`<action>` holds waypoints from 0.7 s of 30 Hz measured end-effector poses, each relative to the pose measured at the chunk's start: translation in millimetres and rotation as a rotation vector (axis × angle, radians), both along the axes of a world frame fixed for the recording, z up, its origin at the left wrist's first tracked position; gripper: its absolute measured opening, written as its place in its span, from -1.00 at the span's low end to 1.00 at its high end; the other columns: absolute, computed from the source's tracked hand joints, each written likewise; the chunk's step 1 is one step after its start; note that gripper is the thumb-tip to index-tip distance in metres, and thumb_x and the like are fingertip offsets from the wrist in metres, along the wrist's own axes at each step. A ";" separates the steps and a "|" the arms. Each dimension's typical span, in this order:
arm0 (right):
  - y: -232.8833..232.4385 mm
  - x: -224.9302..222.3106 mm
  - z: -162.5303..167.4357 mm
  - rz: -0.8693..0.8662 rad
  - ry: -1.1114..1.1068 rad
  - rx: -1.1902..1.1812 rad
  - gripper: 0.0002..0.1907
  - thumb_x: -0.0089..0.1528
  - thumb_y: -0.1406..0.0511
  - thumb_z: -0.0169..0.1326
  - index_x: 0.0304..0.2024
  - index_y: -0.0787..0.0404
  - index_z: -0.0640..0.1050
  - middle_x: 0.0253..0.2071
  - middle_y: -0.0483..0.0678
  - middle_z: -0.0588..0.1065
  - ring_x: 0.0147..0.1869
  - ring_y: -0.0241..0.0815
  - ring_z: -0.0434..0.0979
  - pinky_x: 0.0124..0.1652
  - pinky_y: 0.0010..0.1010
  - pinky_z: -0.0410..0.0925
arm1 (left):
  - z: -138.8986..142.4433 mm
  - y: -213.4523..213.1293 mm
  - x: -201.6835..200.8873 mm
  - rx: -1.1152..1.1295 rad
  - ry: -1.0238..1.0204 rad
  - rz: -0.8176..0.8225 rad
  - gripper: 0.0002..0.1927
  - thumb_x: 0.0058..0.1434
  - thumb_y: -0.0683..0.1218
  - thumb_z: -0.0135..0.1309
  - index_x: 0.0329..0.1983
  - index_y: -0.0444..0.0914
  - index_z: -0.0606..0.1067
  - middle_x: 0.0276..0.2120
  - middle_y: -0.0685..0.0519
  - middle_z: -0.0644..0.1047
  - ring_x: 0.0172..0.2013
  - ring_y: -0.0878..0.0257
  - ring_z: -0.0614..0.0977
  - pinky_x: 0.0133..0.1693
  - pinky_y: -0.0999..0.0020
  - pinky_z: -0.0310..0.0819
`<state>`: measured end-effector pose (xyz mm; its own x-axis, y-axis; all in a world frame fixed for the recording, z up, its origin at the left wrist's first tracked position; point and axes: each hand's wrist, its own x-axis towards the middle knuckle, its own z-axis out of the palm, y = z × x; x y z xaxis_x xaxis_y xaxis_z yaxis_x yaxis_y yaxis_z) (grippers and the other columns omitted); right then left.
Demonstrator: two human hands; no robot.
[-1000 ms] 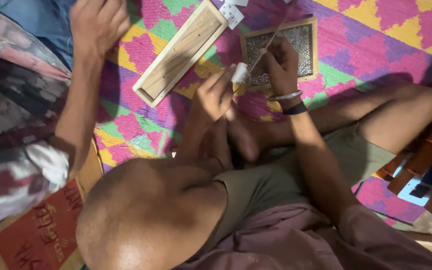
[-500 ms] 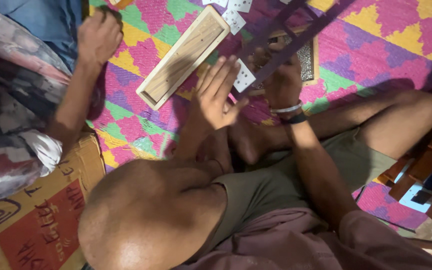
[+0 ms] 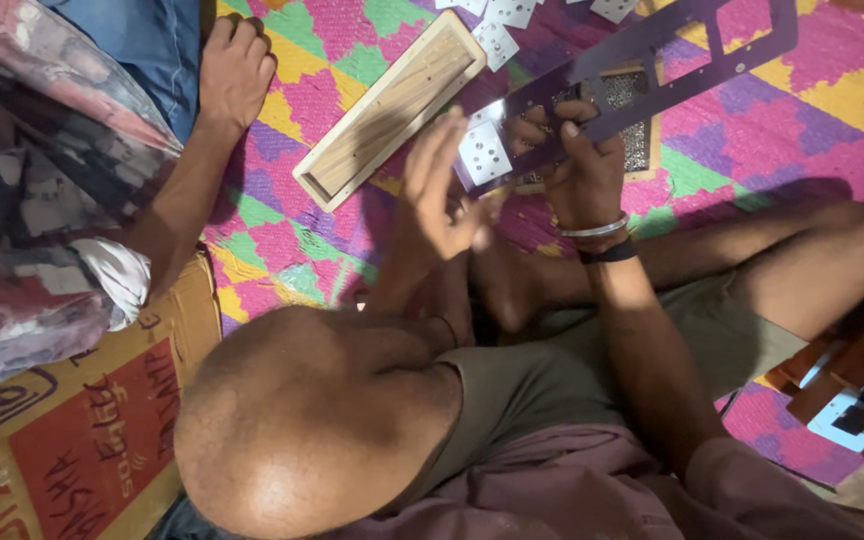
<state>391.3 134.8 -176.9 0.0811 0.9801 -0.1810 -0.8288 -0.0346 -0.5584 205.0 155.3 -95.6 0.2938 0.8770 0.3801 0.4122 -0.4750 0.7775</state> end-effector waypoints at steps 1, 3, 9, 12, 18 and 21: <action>-0.4 -1.0 0.3 0.003 0.008 0.003 -0.80 0.45 0.44 -0.02 0.14 0.31 0.44 0.13 0.22 0.49 0.20 0.09 0.57 0.20 -0.02 0.50 | -2.0 0.2 -0.6 -0.071 -0.079 0.027 -0.28 0.32 0.04 0.22 0.43 -0.40 0.30 0.37 -0.25 0.35 0.42 0.00 0.38 0.44 0.06 0.26; -1.0 -3.7 1.8 0.010 0.011 0.031 -0.81 0.48 0.45 -0.03 0.15 0.32 0.44 0.14 0.22 0.49 0.18 0.05 0.56 0.19 -0.05 0.49 | -9.7 0.1 -4.5 -0.277 -0.250 0.074 -0.39 0.37 -0.05 0.16 0.39 -0.42 0.34 0.29 -0.23 0.40 0.27 0.08 0.46 0.31 0.17 0.36; -5.6 -8.1 -6.0 0.047 -0.113 -0.076 -0.81 0.44 0.43 -0.05 0.11 0.28 0.44 0.11 0.22 0.53 0.17 0.08 0.61 0.09 -0.08 0.52 | -56.0 12.8 -9.8 -0.657 -0.618 0.134 -0.64 0.34 -0.20 0.18 0.15 -0.45 0.51 -0.22 -0.01 0.59 -0.24 0.34 0.60 -0.15 0.44 0.50; -11.8 -12.0 -14.0 0.069 -0.141 -0.034 -0.83 0.46 0.43 -0.05 0.10 0.29 0.44 0.12 0.21 0.53 0.19 0.09 0.61 0.14 -0.10 0.55 | -72.2 11.5 -7.5 -0.639 -0.635 0.203 -0.69 0.29 -0.22 0.20 0.06 -0.46 0.53 -0.22 0.01 0.62 -0.25 0.32 0.61 -0.15 0.41 0.53; -8.5 -4.0 -26.4 0.034 -0.136 -0.062 -0.81 0.46 0.41 -0.03 0.11 0.31 0.44 0.05 0.20 0.56 0.14 0.06 0.64 0.01 -0.19 0.55 | -47.7 5.8 -18.4 0.153 -0.037 0.067 -0.53 0.23 -0.16 0.17 0.18 -0.33 0.35 0.09 -0.27 0.41 0.09 -0.08 0.51 0.15 0.06 0.41; -1.4 6.3 -23.6 0.041 -0.165 -0.094 -0.79 0.47 0.40 -0.04 0.14 0.30 0.43 0.02 0.19 0.56 0.10 0.04 0.64 0.06 -0.15 0.57 | -32.4 6.3 -12.6 0.486 0.100 -0.104 -0.30 0.01 -0.04 0.25 0.18 -0.27 0.23 0.11 -0.30 0.38 0.11 -0.22 0.42 0.15 -0.08 0.30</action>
